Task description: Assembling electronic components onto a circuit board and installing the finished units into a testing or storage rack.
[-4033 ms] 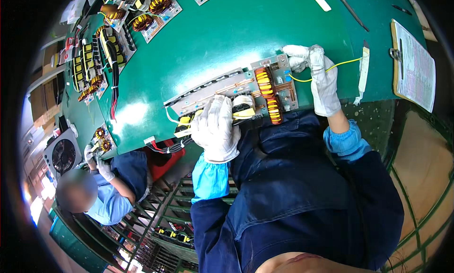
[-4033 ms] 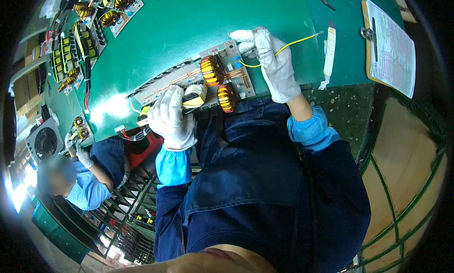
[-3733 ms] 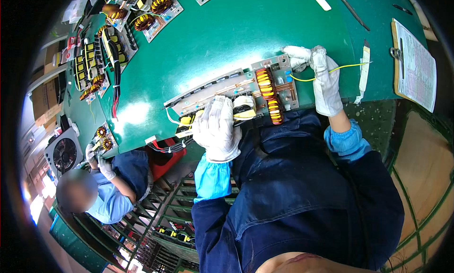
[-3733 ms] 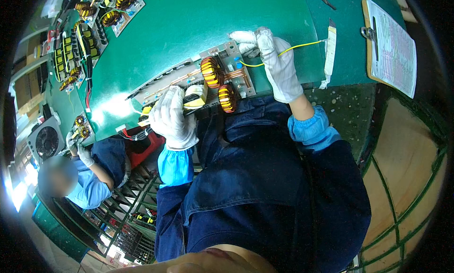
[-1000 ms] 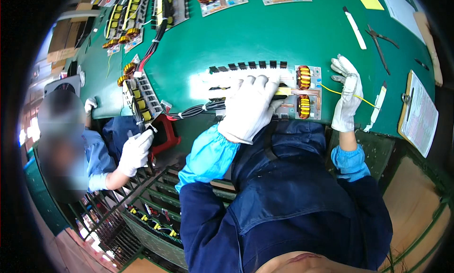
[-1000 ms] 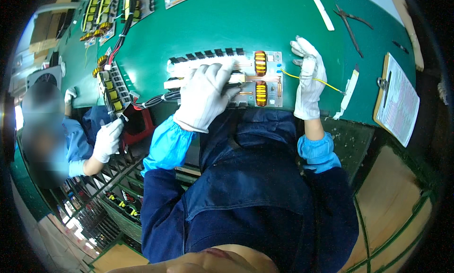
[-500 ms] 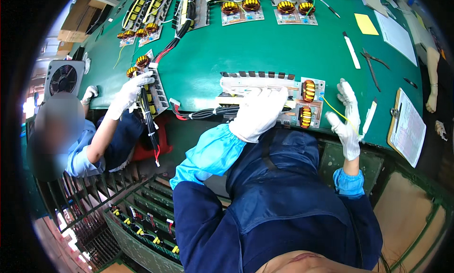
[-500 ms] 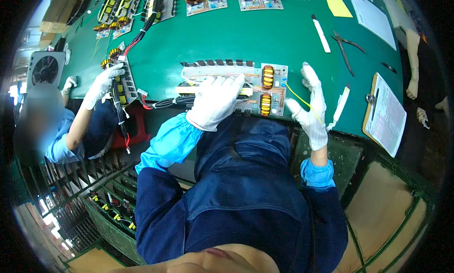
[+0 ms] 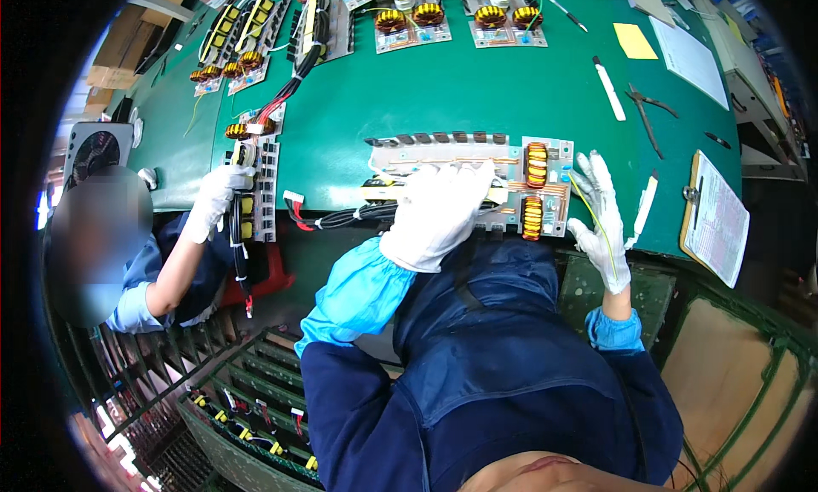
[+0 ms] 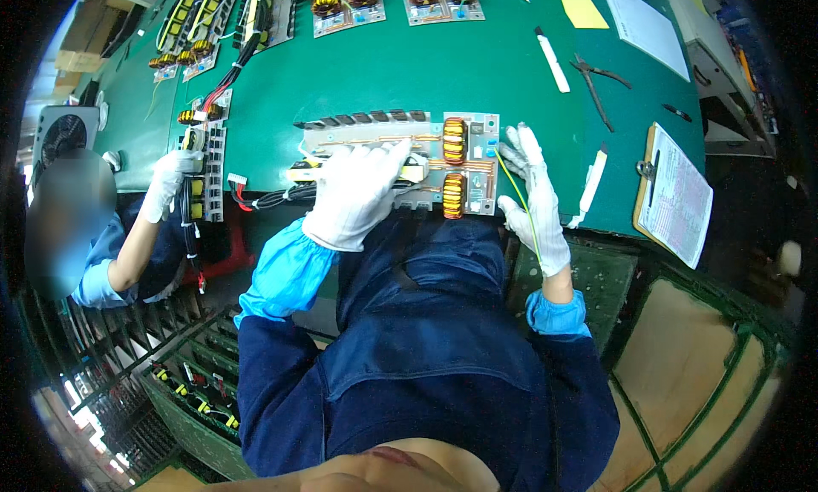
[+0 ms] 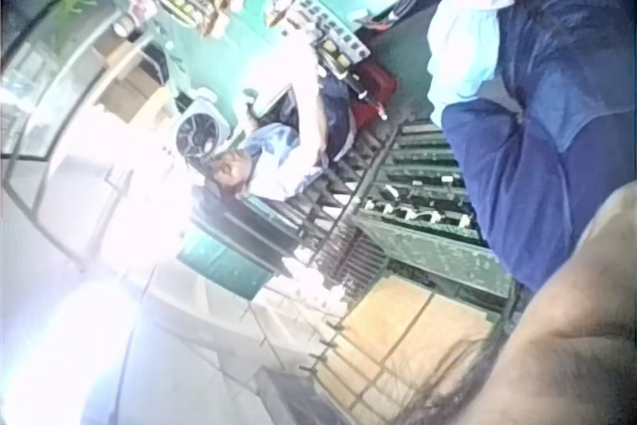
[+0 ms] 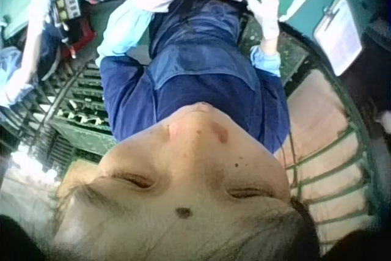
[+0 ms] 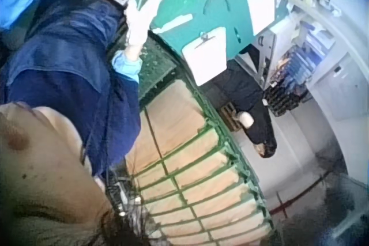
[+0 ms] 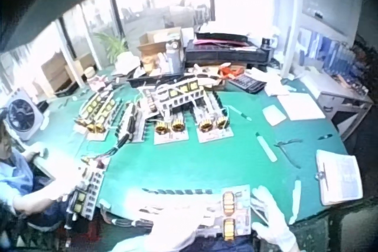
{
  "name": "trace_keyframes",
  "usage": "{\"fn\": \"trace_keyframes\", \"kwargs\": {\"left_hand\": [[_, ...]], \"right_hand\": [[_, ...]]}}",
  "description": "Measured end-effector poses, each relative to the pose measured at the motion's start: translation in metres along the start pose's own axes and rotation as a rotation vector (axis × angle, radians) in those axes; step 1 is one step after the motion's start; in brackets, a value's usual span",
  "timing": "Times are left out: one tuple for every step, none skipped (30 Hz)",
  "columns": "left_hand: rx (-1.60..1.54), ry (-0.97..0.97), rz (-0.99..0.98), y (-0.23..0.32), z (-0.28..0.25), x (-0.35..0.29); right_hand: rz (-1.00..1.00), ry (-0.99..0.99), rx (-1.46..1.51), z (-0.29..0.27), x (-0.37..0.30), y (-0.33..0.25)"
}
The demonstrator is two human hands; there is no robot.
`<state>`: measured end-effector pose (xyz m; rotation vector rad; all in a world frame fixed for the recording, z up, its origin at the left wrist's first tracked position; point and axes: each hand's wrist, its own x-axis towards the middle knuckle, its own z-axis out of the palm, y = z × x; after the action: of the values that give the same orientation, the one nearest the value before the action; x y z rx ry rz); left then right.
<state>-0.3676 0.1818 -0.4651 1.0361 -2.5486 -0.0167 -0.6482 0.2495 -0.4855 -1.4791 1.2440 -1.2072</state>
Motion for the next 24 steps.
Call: {"fn": "trace_keyframes", "kwargs": {"left_hand": [[-0.001,0.008,-0.013,0.001,-0.003,0.0],[-0.005,0.016,-0.006,0.003,-0.006,0.002],[0.004,0.012,-0.018,0.003,-0.012,0.003],[0.014,0.008,-0.029,0.004,-0.017,0.005],[-0.04,0.048,-0.037,0.004,-0.022,0.006],[-0.042,0.055,-0.028,0.003,-0.026,0.007],[-0.071,0.109,-0.017,0.003,-0.031,0.01],[-0.1,0.162,-0.007,0.002,-0.035,0.014],[-0.116,0.18,-0.018,0.002,-0.04,0.017],[-0.114,0.187,-0.015,0.001,-0.04,0.018],[-0.131,0.203,-0.033,0.0,-0.04,0.02],[-0.148,0.218,-0.052,-0.001,-0.04,0.021],[-0.096,0.194,-0.072,0.0,-0.045,0.024],[-0.095,0.201,-0.071,0.001,-0.044,0.026],[-0.104,0.23,-0.094,0.001,-0.045,0.027],[-0.113,0.259,-0.116,0.001,-0.045,0.028],[-0.108,0.267,-0.117,-0.001,-0.043,0.029],[-0.16,0.293,-0.107,-0.003,-0.042,0.029],[-0.213,0.32,-0.096,-0.005,-0.042,0.029],[-0.206,0.326,-0.098,-0.007,-0.044,0.031],[-0.236,0.309,-0.105,-0.008,-0.045,0.034],[-0.267,0.291,-0.112,-0.009,-0.046,0.037],[-0.265,0.298,-0.112,-0.009,-0.048,0.038],[-0.262,0.294,-0.119,-0.008,-0.05,0.039]], "right_hand": [[0.01,0.009,0.018,0.0,0.001,-0.001],[0.007,0.015,0.009,0.0,0.002,-0.002],[0.014,0.025,0.003,0.001,0.003,-0.003],[0.02,0.035,-0.003,0.003,0.004,-0.005],[0.009,0.045,-0.031,0.005,0.005,-0.009],[0.047,0.071,-0.034,0.007,0.005,-0.009],[0.03,0.065,0.006,0.008,0.006,-0.01],[0.011,0.058,0.045,0.006,0.006,-0.01],[0.005,0.06,0.041,0.005,0.006,-0.008],[-0.019,0.051,0.008,0.004,0.006,-0.005],[-0.044,0.041,-0.026,0.002,0.008,-0.004],[-0.049,0.04,-0.03,0.001,0.008,-0.005],[-0.041,0.039,-0.068,-0.001,0.009,-0.006],[-0.034,0.037,-0.107,-0.002,0.01,-0.007],[-0.053,0.049,-0.075,0.001,0.011,-0.007],[-0.062,0.045,-0.075,0.002,0.01,-0.007],[-0.043,0.049,-0.056,0.002,0.01,-0.007],[-0.023,0.051,-0.036,0.004,0.01,-0.007],[-0.015,0.06,-0.072,0.007,0.011,-0.009],[-0.023,0.055,-0.071,0.009,0.012,-0.01],[0.017,0.054,-0.028,0.009,0.011,-0.01],[0.058,0.053,0.014,0.009,0.012,-0.009],[0.011,0.057,-0.042,0.007,0.013,-0.005],[0.007,0.054,-0.045,0.006,0.013,-0.004]]}}
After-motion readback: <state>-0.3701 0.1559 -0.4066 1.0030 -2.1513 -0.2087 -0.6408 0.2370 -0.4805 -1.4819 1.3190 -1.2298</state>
